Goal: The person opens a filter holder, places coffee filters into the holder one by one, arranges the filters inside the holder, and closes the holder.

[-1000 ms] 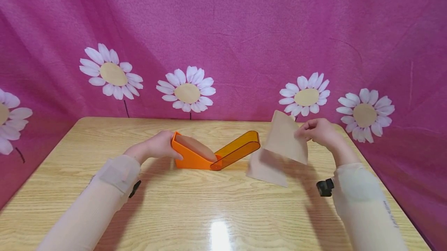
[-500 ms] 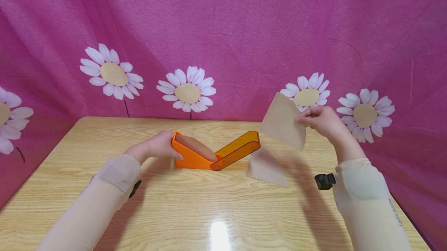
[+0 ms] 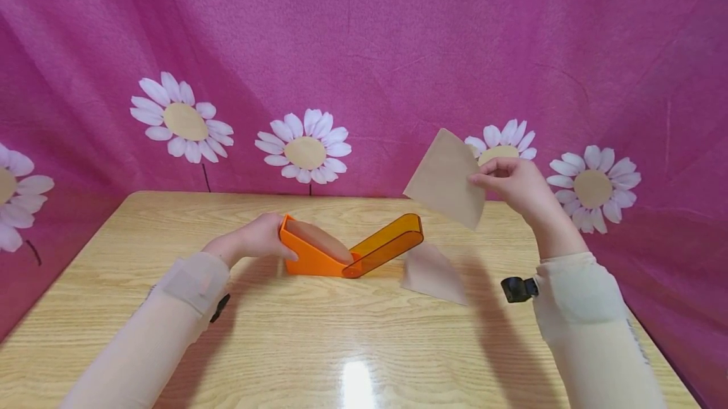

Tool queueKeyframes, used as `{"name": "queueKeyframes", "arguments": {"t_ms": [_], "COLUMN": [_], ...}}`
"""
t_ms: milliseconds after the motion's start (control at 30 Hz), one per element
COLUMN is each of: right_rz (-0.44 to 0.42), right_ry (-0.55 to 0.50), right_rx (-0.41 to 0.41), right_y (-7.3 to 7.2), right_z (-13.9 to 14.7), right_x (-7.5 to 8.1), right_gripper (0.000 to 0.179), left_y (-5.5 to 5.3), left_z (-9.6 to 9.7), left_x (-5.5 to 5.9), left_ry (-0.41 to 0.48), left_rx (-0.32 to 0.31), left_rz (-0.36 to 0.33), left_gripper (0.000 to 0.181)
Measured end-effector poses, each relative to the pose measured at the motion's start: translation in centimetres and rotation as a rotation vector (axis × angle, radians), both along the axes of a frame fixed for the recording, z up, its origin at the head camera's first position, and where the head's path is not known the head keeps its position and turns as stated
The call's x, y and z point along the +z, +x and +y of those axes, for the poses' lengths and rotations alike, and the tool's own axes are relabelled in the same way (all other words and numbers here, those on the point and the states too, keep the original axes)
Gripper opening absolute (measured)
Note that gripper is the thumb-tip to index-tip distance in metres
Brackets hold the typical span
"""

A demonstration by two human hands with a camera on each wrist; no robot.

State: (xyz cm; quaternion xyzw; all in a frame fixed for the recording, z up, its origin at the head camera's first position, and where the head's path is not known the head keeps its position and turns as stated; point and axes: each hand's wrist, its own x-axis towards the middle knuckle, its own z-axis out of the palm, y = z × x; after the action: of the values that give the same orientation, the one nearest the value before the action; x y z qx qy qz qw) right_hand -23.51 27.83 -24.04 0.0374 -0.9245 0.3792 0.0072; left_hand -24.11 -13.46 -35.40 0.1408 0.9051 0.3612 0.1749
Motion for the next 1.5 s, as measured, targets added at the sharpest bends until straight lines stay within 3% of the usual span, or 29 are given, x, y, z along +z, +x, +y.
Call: {"name": "queueKeyframes", "arguments": {"t_ms": [400,633,867,1233,1500], "right_rz": [0.095,0.147,0.127,0.19,0.202], "right_ry": [-0.097,-0.073,-0.061,-0.038,-0.043], "right_rx": [0.018,0.115,0.146,0.186,0.215], "right_y": [0.1,0.0,-0.3,-0.5,-0.5], "right_z": [-4.9,-8.4,-11.2,-14.2,-15.5], "right_x": [1.3,0.9,-0.5,-4.0,-5.6], "right_gripper": [0.009,0.025,0.021,0.013,0.011], "left_y": [0.2,0.1,0.1,0.1,-0.1], "left_z": [-0.1,0.0,0.1,0.1,0.0], "left_x": [-0.1,-0.2,-0.1,0.0,-0.4], "left_ry": [-0.002,0.008,0.002,0.005,0.022], "left_rx": [0.009,0.022,0.01,0.009,-0.017], "left_rz": [0.005,-0.017,0.002,-0.001,0.017], "left_gripper": [0.033,0.033,0.033,0.032,0.036]}}
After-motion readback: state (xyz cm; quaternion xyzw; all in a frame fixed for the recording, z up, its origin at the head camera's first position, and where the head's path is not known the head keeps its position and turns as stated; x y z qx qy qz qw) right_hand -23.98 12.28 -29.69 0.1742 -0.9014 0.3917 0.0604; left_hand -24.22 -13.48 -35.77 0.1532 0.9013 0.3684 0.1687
